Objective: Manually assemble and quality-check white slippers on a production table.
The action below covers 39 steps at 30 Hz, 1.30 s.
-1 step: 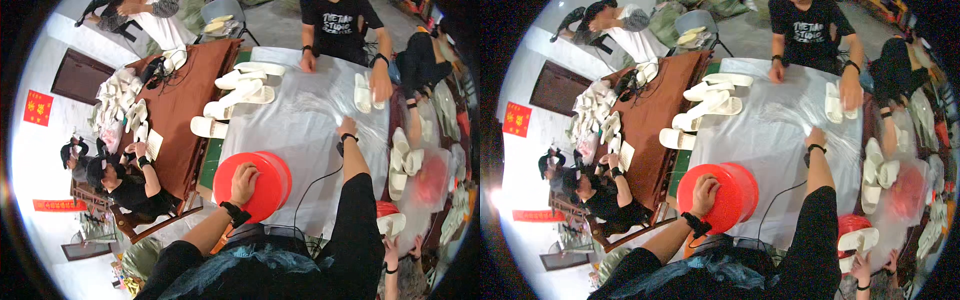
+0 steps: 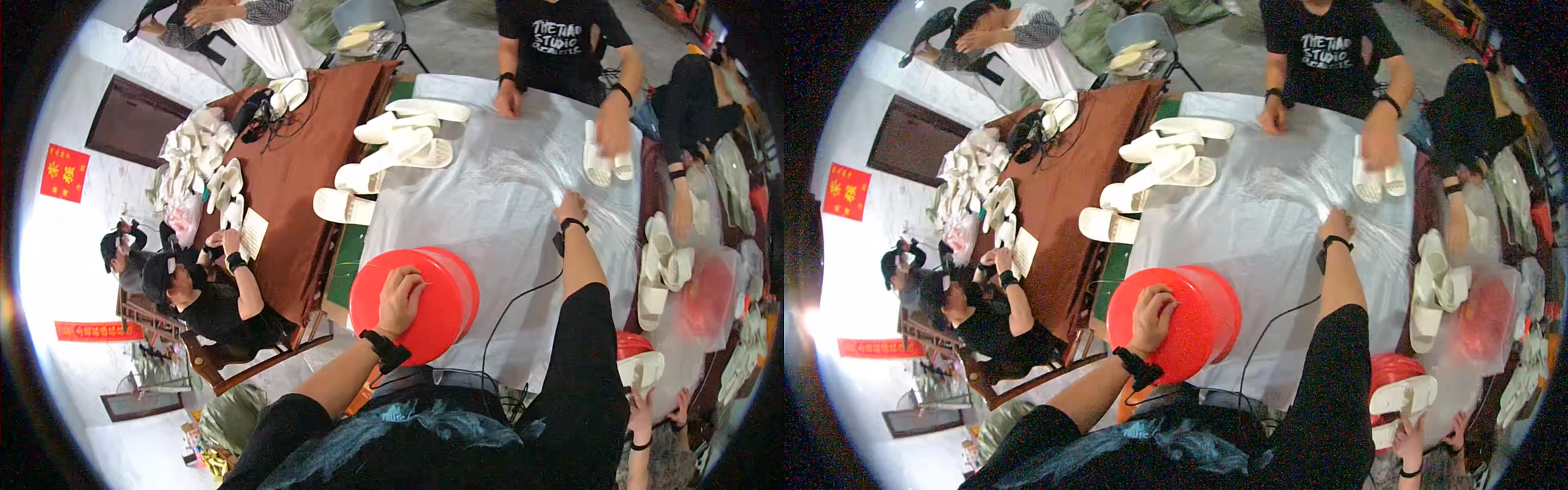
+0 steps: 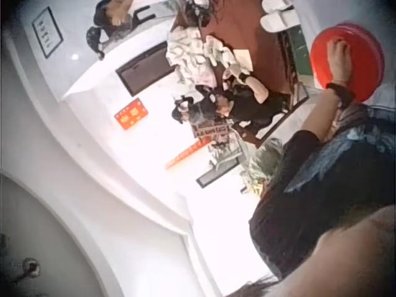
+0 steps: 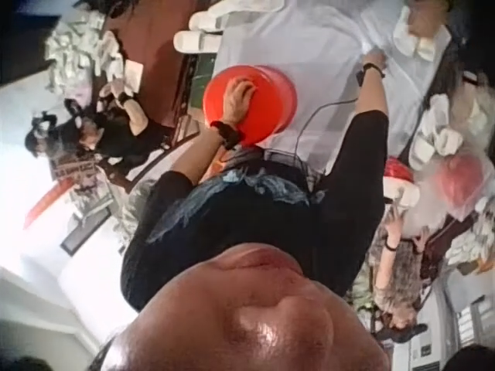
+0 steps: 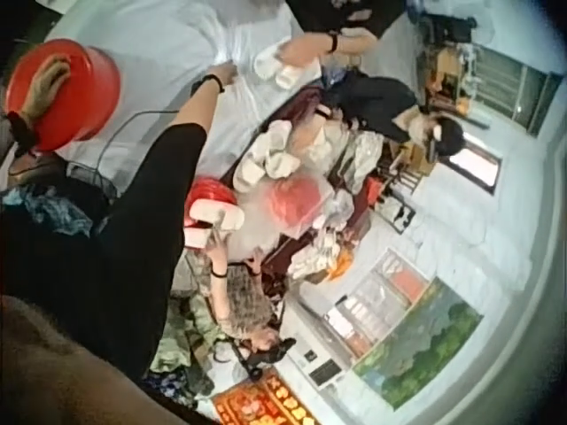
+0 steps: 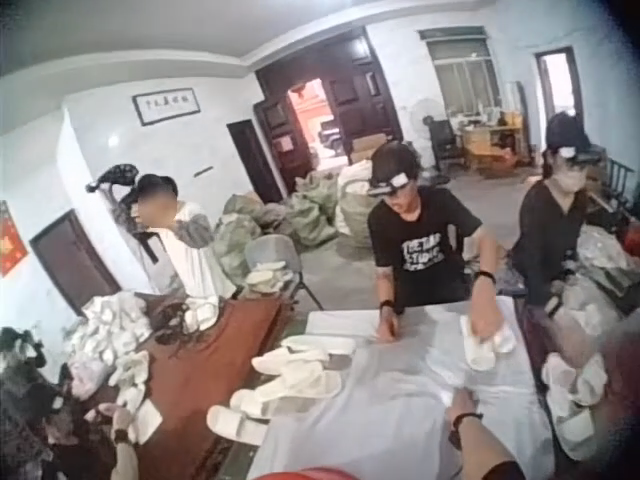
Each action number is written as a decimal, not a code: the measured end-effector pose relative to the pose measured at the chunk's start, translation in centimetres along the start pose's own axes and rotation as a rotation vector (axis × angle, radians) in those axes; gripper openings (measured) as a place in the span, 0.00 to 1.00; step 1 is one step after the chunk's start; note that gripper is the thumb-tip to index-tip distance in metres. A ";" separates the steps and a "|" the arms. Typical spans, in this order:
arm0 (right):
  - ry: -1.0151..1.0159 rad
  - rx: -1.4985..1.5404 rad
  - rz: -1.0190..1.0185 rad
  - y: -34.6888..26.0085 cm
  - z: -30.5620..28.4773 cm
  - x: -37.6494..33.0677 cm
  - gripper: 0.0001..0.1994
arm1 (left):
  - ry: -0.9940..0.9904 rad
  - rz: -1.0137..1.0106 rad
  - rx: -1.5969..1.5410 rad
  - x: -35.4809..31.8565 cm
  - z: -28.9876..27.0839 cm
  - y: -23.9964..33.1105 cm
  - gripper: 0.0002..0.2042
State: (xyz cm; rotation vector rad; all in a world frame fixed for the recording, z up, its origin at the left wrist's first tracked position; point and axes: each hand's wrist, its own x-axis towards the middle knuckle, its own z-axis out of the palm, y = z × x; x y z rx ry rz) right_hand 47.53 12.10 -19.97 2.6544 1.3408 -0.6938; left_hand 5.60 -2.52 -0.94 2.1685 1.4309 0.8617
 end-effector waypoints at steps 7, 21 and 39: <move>0.120 -0.086 -0.232 -1.3 1.4 -0.4 0.20 | -0.005 0.005 0.032 0.7 0.2 -1.0 0.05; 0.021 0.066 -0.392 -0.1 5.1 -7.3 0.34 | 0.035 0.034 0.005 0.4 0.3 -1.3 0.05; 0.186 -0.098 -0.322 0.2 7.5 -10.0 0.21 | 0.068 0.047 -0.006 0.4 0.2 -0.8 0.05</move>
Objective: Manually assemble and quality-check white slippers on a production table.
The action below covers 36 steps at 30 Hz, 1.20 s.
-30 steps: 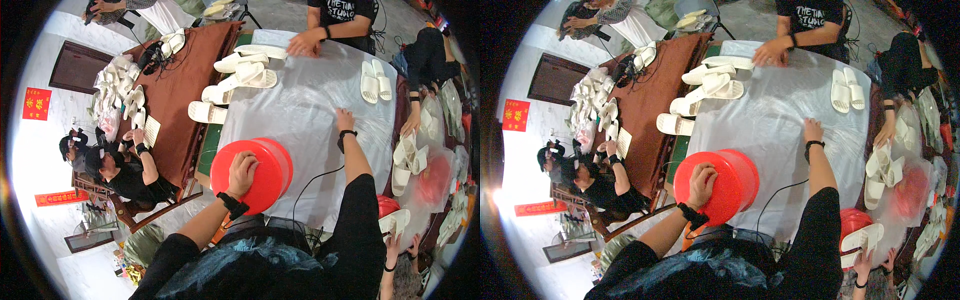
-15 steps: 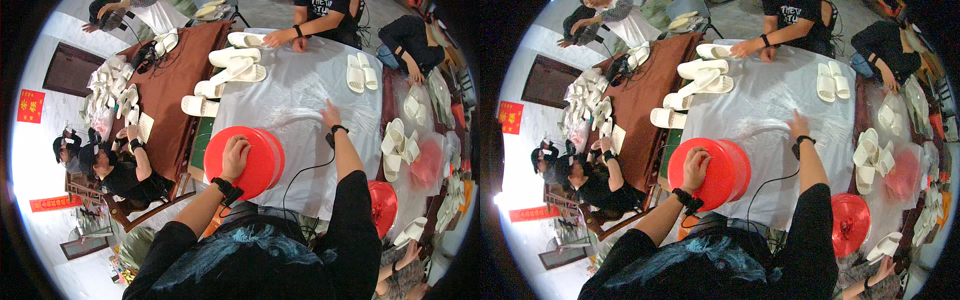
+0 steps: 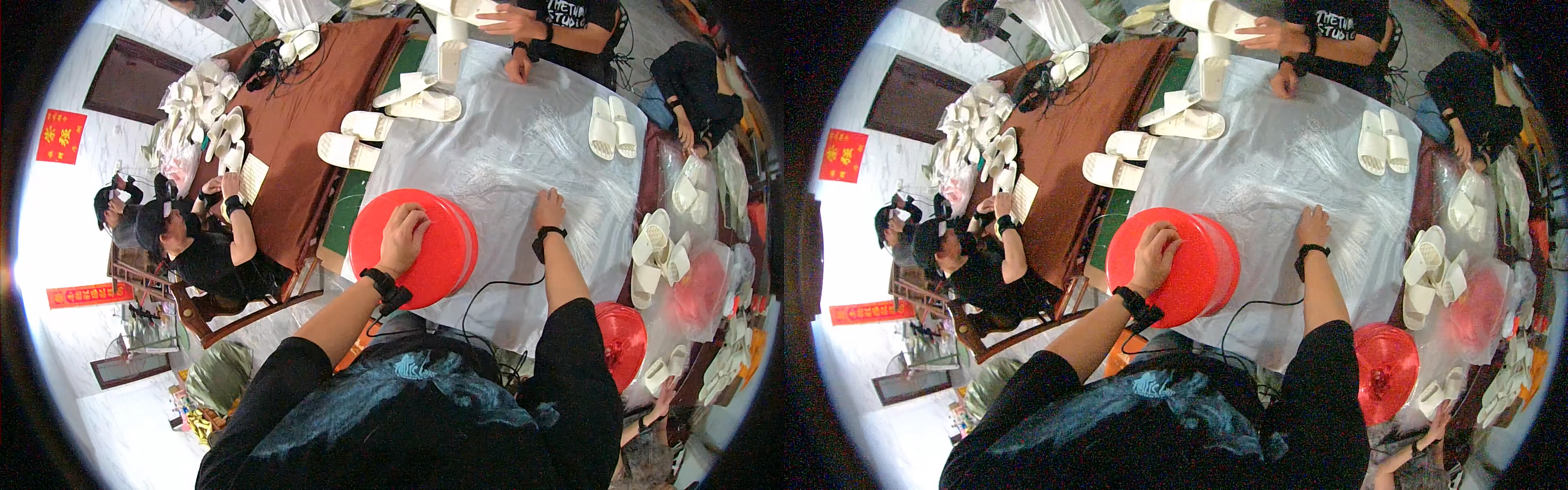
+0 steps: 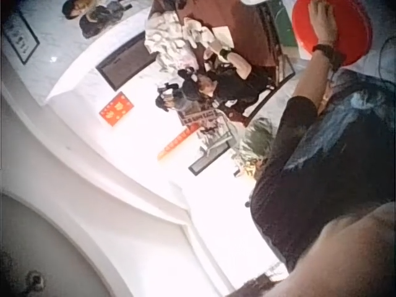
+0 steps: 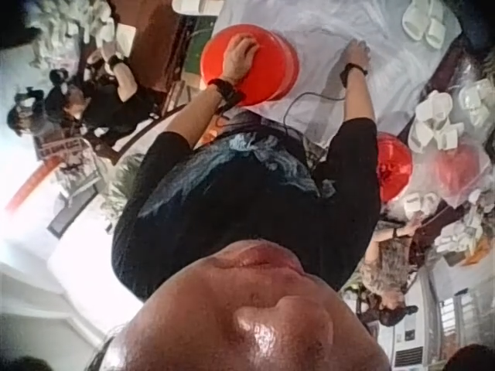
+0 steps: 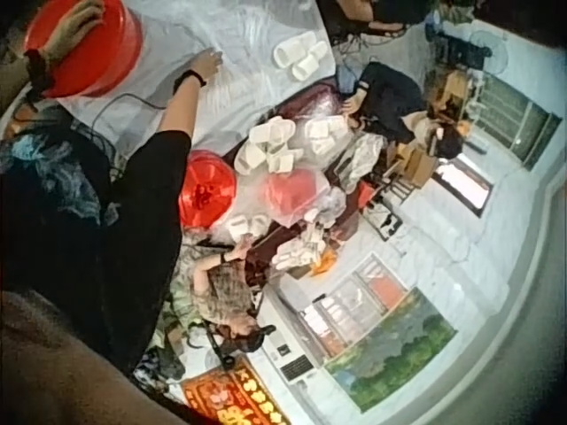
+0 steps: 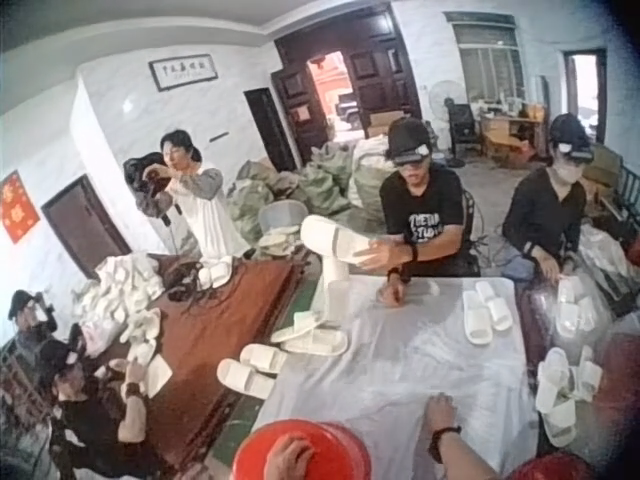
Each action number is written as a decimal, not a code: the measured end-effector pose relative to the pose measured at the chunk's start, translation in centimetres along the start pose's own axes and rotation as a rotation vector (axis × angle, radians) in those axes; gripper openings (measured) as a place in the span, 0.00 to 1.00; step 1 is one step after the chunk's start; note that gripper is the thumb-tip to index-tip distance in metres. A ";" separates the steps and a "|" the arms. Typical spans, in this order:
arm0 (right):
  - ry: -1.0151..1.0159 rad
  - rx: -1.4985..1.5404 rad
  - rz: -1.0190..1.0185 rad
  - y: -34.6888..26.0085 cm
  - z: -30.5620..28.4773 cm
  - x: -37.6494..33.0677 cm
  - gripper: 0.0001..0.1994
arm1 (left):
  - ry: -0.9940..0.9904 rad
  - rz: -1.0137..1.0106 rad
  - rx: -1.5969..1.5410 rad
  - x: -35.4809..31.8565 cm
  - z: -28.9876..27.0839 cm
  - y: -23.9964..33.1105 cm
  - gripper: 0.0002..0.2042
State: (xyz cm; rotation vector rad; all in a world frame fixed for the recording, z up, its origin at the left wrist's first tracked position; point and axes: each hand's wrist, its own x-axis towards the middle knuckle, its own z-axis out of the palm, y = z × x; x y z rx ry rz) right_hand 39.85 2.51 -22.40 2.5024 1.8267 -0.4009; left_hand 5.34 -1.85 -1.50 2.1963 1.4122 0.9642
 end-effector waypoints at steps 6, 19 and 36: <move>-0.078 0.013 -0.027 -0.7 -0.7 -1.6 0.23 | 0.000 -0.007 0.022 0.1 -0.3 -0.4 0.05; 0.130 0.155 -0.237 -3.9 -10.2 -3.6 0.18 | 0.068 0.028 -0.070 -0.4 0.1 -0.7 0.05; -0.005 1.428 -0.343 -23.7 -20.2 -23.0 0.08 | -0.526 -0.534 -1.140 -0.3 -6.9 -0.7 0.09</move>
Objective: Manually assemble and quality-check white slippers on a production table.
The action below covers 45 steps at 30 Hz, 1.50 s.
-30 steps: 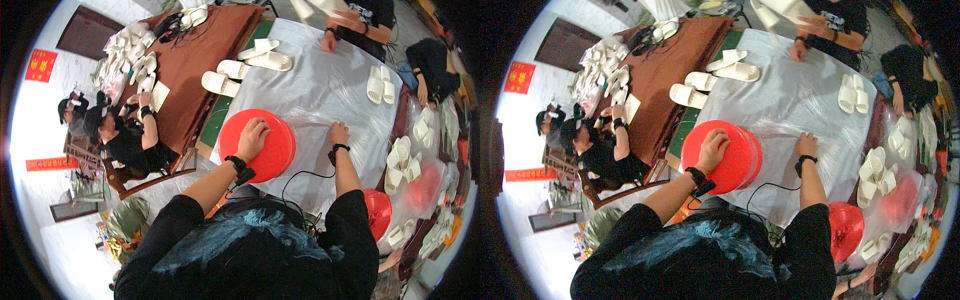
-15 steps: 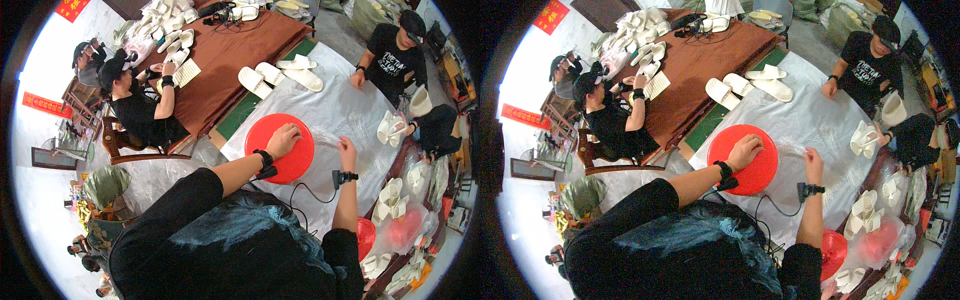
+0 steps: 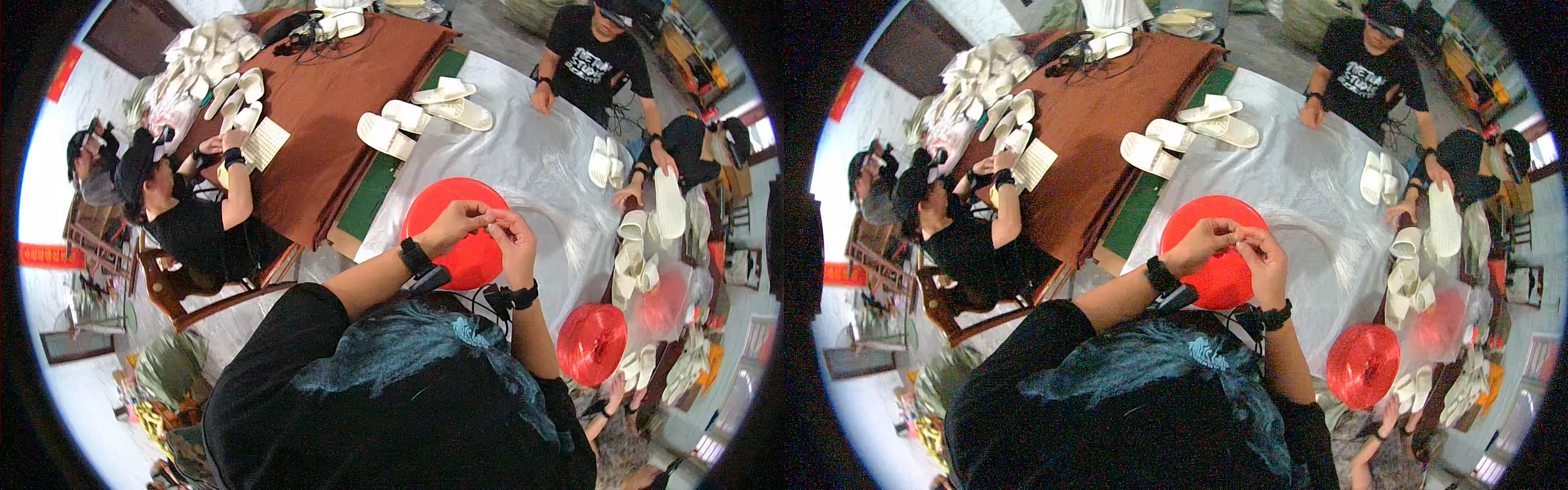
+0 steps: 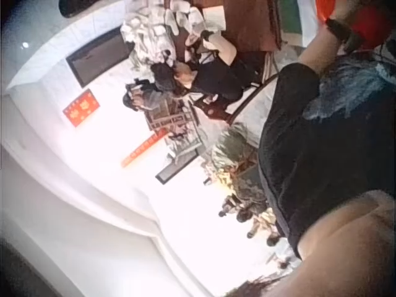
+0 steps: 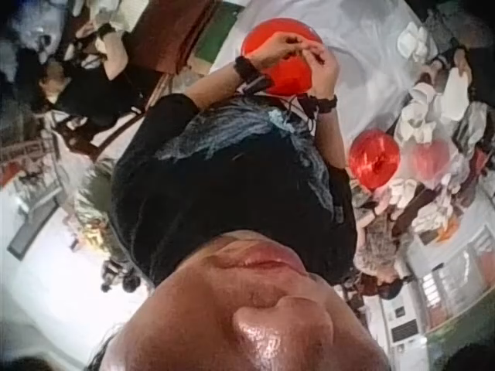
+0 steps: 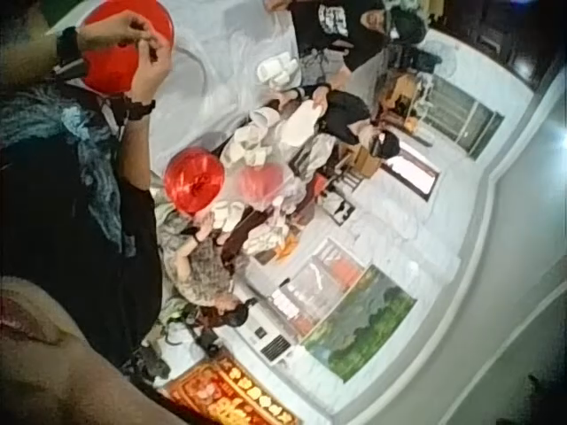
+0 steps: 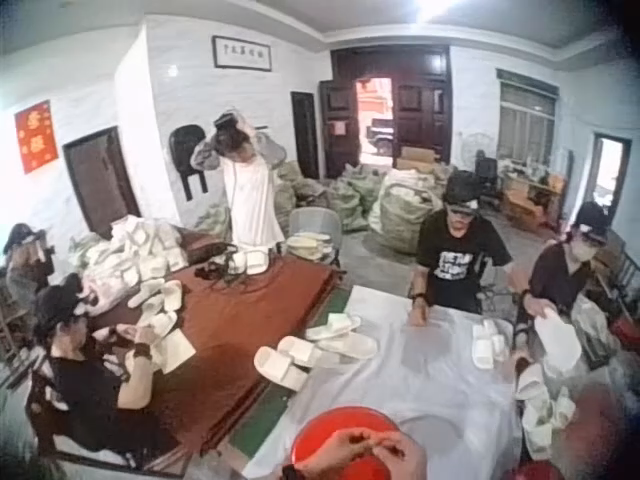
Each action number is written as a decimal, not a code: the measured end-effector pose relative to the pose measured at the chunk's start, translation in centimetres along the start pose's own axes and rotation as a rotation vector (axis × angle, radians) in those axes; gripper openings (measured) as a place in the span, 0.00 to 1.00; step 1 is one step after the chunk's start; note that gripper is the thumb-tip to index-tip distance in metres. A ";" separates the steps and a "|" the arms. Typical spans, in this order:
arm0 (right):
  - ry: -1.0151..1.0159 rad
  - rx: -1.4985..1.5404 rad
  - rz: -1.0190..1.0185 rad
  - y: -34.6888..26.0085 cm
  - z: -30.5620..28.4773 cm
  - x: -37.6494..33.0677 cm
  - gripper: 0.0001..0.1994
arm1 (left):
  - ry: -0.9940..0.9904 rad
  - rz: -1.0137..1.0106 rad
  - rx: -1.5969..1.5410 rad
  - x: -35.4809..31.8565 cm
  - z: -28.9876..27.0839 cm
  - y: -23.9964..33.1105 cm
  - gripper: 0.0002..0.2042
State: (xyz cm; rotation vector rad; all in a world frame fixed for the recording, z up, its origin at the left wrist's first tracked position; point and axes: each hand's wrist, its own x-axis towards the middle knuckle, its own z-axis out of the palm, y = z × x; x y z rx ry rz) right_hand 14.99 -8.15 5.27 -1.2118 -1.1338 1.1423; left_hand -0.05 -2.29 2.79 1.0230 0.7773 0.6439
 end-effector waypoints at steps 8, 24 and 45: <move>0.101 -0.039 0.017 0.8 1.4 -0.3 0.02 | -0.109 -0.053 -0.005 -0.4 -2.3 -0.2 0.10; 0.967 0.668 -0.147 -0.3 -10.8 -15.3 0.12 | 0.590 0.155 1.241 9.5 -30.6 0.1 0.26; 1.241 0.383 0.016 -1.0 -6.6 -28.2 0.05 | 1.065 0.198 1.460 16.3 -33.0 6.2 0.33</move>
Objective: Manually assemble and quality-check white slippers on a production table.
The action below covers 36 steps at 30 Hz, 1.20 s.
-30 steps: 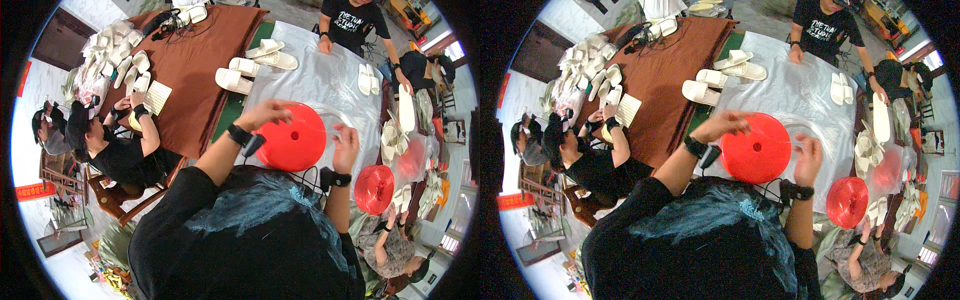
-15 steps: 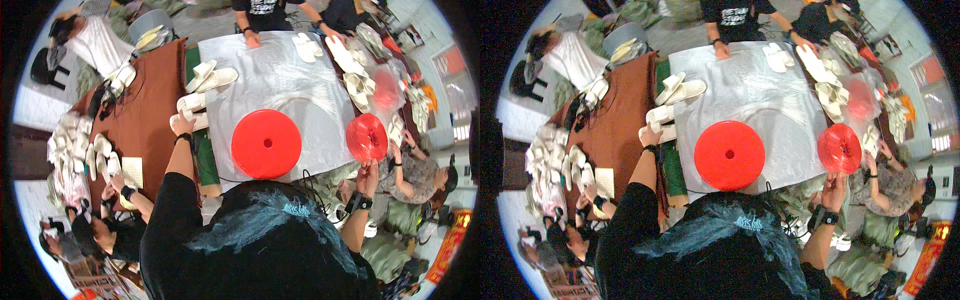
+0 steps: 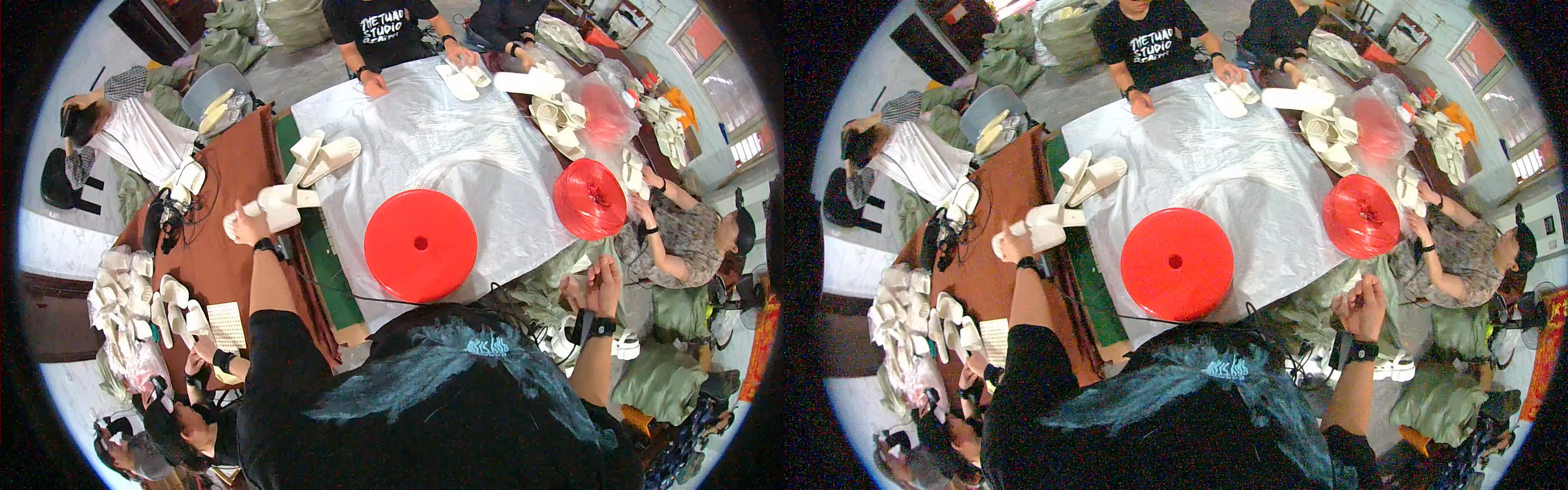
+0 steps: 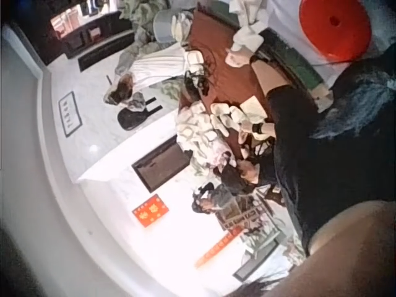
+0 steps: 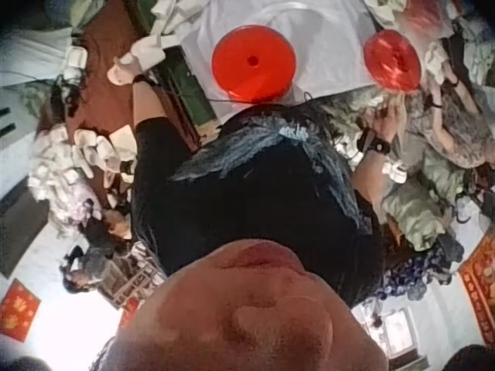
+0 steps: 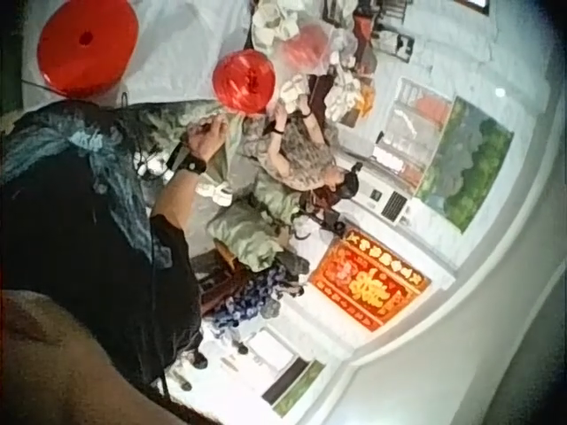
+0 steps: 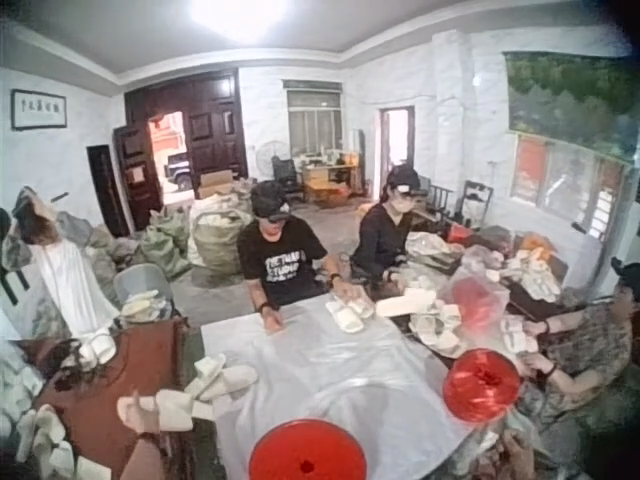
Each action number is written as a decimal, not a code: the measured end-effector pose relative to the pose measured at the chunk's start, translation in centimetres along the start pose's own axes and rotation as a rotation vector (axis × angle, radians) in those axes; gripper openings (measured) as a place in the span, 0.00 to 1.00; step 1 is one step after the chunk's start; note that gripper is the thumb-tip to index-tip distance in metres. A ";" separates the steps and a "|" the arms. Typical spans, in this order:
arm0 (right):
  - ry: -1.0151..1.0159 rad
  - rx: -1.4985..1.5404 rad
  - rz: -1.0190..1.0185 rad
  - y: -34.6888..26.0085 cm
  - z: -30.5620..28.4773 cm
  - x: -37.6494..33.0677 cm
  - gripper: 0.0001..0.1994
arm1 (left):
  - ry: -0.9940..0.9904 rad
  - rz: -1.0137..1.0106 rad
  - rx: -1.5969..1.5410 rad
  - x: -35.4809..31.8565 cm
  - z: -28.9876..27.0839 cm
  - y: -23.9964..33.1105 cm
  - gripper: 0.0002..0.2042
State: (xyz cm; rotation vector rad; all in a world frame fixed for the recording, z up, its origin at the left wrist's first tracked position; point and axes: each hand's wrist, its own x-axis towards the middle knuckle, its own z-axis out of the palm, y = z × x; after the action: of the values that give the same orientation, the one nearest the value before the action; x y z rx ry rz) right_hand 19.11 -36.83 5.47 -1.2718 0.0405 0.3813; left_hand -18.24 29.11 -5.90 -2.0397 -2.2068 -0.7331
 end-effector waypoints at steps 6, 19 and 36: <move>-0.119 0.102 0.029 2.8 1.3 4.9 0.03 | 0.271 0.195 -0.313 6.8 -11.3 0.8 0.29; -0.398 0.024 0.196 5.2 9.1 9.9 0.07 | -0.162 0.285 -1.376 -2.6 -34.5 8.6 0.24; -0.776 -0.319 0.347 7.9 14.7 8.9 0.04 | -1.042 0.449 -1.299 -17.9 -28.0 16.7 0.26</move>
State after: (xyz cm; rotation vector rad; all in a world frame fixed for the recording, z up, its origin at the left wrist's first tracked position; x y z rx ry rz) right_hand 22.42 -18.89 0.47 -1.3526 -0.4798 1.1972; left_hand -7.78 2.50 17.80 -4.0945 -1.2361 -1.5077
